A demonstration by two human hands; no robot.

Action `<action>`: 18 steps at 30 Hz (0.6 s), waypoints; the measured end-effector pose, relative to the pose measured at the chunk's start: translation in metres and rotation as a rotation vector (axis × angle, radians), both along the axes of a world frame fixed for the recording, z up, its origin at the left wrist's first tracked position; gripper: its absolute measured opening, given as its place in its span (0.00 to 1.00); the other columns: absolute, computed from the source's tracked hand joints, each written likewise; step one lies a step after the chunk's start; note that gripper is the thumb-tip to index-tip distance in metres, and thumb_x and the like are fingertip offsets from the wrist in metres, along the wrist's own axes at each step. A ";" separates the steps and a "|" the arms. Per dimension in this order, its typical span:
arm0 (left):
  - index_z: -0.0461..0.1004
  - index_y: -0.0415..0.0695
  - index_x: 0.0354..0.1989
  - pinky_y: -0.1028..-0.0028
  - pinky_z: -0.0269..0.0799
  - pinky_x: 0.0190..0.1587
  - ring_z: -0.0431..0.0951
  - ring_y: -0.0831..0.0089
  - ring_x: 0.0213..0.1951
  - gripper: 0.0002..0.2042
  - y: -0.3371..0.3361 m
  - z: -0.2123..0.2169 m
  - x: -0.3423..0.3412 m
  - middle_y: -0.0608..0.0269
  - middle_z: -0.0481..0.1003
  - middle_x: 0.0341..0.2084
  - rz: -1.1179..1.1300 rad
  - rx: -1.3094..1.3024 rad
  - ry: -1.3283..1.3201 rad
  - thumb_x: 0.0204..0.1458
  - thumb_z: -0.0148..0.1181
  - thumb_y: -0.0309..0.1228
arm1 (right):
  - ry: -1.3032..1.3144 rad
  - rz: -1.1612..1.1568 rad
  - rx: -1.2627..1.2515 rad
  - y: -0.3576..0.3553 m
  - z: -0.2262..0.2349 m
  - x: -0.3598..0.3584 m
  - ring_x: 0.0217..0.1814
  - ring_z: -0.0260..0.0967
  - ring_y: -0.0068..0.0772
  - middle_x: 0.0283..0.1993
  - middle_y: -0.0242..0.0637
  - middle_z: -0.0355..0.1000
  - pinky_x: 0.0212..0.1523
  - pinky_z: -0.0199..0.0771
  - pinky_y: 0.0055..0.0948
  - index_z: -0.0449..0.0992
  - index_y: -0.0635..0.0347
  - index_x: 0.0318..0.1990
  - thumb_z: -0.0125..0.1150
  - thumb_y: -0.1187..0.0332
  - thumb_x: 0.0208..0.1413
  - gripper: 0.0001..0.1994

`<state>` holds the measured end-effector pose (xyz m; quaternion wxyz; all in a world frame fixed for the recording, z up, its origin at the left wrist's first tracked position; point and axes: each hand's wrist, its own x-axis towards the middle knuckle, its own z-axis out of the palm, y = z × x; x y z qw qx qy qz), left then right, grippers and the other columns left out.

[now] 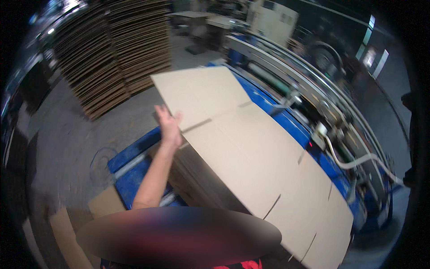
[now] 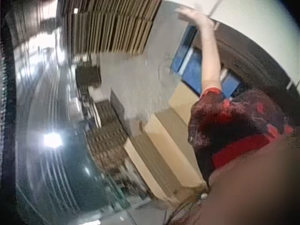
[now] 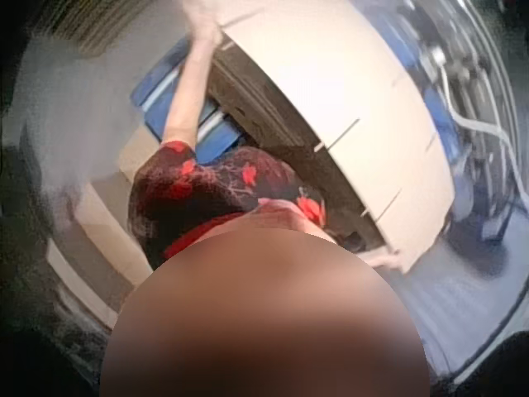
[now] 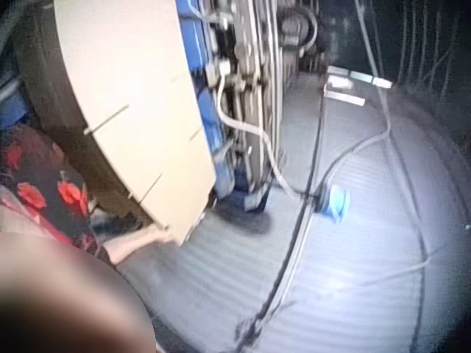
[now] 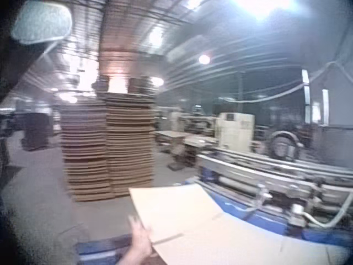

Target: The person repeatedly picks up flat cardboard sheets from a stack, folds them along pre-scored lines, and places them onto a conveyor. The person handles each sheet one at a time, folding the side flaps inward and then the top flap to form a box shape.

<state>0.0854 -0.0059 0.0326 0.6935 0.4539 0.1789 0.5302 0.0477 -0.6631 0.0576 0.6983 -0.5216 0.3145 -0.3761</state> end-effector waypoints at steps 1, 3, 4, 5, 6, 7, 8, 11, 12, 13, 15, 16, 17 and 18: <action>0.19 0.49 0.66 0.64 0.57 0.61 0.54 0.61 0.63 0.45 0.004 0.006 -0.002 0.52 0.44 0.66 -0.002 -0.088 0.110 0.53 0.51 0.18 | -0.032 -0.032 0.145 -0.009 -0.002 -0.013 0.58 0.62 0.47 0.57 0.50 0.64 0.60 0.59 0.44 0.67 0.66 0.54 0.56 0.64 0.51 0.23; 0.46 0.41 0.65 0.60 0.63 0.57 0.66 0.62 0.54 0.36 0.009 0.007 0.000 0.55 0.61 0.57 -0.236 -0.321 -0.014 0.50 0.60 0.28 | -0.076 -0.051 0.467 -0.026 -0.010 -0.028 0.58 0.62 0.46 0.57 0.50 0.65 0.60 0.60 0.44 0.67 0.67 0.53 0.56 0.63 0.51 0.23; 0.60 0.40 0.56 0.60 0.65 0.56 0.69 0.60 0.51 0.25 0.016 0.005 -0.001 0.55 0.67 0.50 -0.362 -0.506 0.110 0.49 0.60 0.32 | -0.098 -0.019 0.581 -0.032 -0.017 -0.031 0.58 0.62 0.46 0.56 0.50 0.65 0.60 0.60 0.44 0.68 0.67 0.53 0.56 0.62 0.51 0.23; 0.61 0.38 0.54 0.59 0.65 0.55 0.70 0.59 0.50 0.23 0.019 -0.002 0.000 0.54 0.68 0.49 -0.439 -0.506 0.147 0.51 0.58 0.31 | -0.069 0.128 0.579 -0.035 -0.027 -0.030 0.57 0.63 0.42 0.56 0.45 0.66 0.60 0.62 0.42 0.68 0.65 0.52 0.53 0.67 0.52 0.20; 0.62 0.36 0.53 0.59 0.66 0.55 0.70 0.58 0.50 0.21 0.022 -0.010 0.000 0.52 0.68 0.48 -0.475 -0.523 0.196 0.52 0.56 0.30 | -0.087 0.242 0.496 -0.037 -0.041 -0.029 0.57 0.64 0.41 0.54 0.43 0.67 0.59 0.63 0.41 0.67 0.65 0.53 0.54 0.69 0.52 0.20; 0.62 0.34 0.52 0.57 0.67 0.55 0.70 0.58 0.50 0.20 0.025 -0.016 0.002 0.50 0.68 0.47 -0.504 -0.530 0.163 0.53 0.54 0.28 | -0.099 0.308 0.420 -0.040 -0.051 -0.025 0.56 0.64 0.41 0.52 0.43 0.68 0.58 0.65 0.41 0.66 0.66 0.53 0.54 0.73 0.51 0.20; 0.61 0.32 0.52 0.56 0.67 0.54 0.70 0.57 0.50 0.19 0.026 -0.023 -0.004 0.48 0.68 0.47 -0.553 -0.595 0.156 0.54 0.52 0.27 | -0.054 0.339 0.382 -0.047 -0.055 -0.026 0.54 0.66 0.41 0.51 0.45 0.68 0.56 0.67 0.42 0.65 0.68 0.53 0.54 0.76 0.49 0.21; 0.63 0.29 0.49 0.58 0.69 0.53 0.72 0.59 0.48 0.15 0.029 -0.026 -0.027 0.49 0.70 0.43 -0.555 -0.381 0.290 0.55 0.50 0.24 | -0.106 0.323 0.412 -0.065 -0.069 -0.045 0.52 0.68 0.43 0.50 0.46 0.68 0.54 0.70 0.42 0.64 0.71 0.52 0.53 0.80 0.47 0.21; 0.64 0.29 0.49 0.60 0.69 0.54 0.72 0.60 0.49 0.15 0.026 -0.025 -0.038 0.49 0.69 0.45 -0.499 -0.359 0.374 0.55 0.51 0.23 | -0.117 0.279 0.417 -0.070 -0.069 -0.056 0.52 0.68 0.43 0.51 0.46 0.68 0.54 0.69 0.41 0.65 0.71 0.53 0.52 0.83 0.46 0.22; 0.63 0.29 0.51 0.62 0.69 0.53 0.71 0.61 0.50 0.17 0.019 -0.027 -0.052 0.50 0.68 0.48 -0.664 -0.227 0.385 0.55 0.51 0.24 | -0.186 0.278 0.218 -0.067 -0.071 -0.069 0.52 0.68 0.42 0.50 0.44 0.69 0.54 0.69 0.39 0.65 0.70 0.54 0.51 0.86 0.45 0.24; 0.63 0.31 0.54 0.65 0.69 0.52 0.71 0.63 0.50 0.19 -0.001 -0.034 -0.067 0.52 0.68 0.51 -0.711 -0.118 0.442 0.55 0.52 0.26 | 0.128 0.230 -0.030 -0.067 -0.067 -0.090 0.50 0.68 0.39 0.50 0.43 0.69 0.53 0.68 0.38 0.65 0.69 0.55 0.55 0.82 0.47 0.23; 0.63 0.32 0.55 0.65 0.69 0.52 0.71 0.64 0.50 0.19 -0.015 -0.041 -0.075 0.54 0.68 0.51 -0.688 -0.106 0.452 0.55 0.53 0.26 | 0.331 0.219 -0.072 -0.063 -0.068 -0.096 0.50 0.68 0.38 0.51 0.42 0.68 0.54 0.67 0.37 0.65 0.68 0.55 0.56 0.79 0.48 0.23; 0.63 0.33 0.55 0.66 0.68 0.51 0.71 0.64 0.49 0.20 -0.024 -0.043 -0.078 0.55 0.69 0.51 -0.709 -0.081 0.423 0.55 0.53 0.27 | 0.382 0.247 -0.194 -0.056 -0.066 -0.100 0.50 0.67 0.37 0.51 0.41 0.68 0.54 0.66 0.35 0.65 0.68 0.55 0.57 0.76 0.50 0.22; 0.68 0.40 0.51 0.67 0.65 0.52 0.69 0.67 0.50 0.16 -0.035 -0.047 -0.071 0.59 0.69 0.49 -0.601 -0.029 0.560 0.56 0.55 0.32 | 0.421 0.262 -0.322 -0.047 -0.068 -0.099 0.51 0.67 0.36 0.53 0.41 0.67 0.55 0.65 0.34 0.65 0.67 0.55 0.58 0.74 0.51 0.22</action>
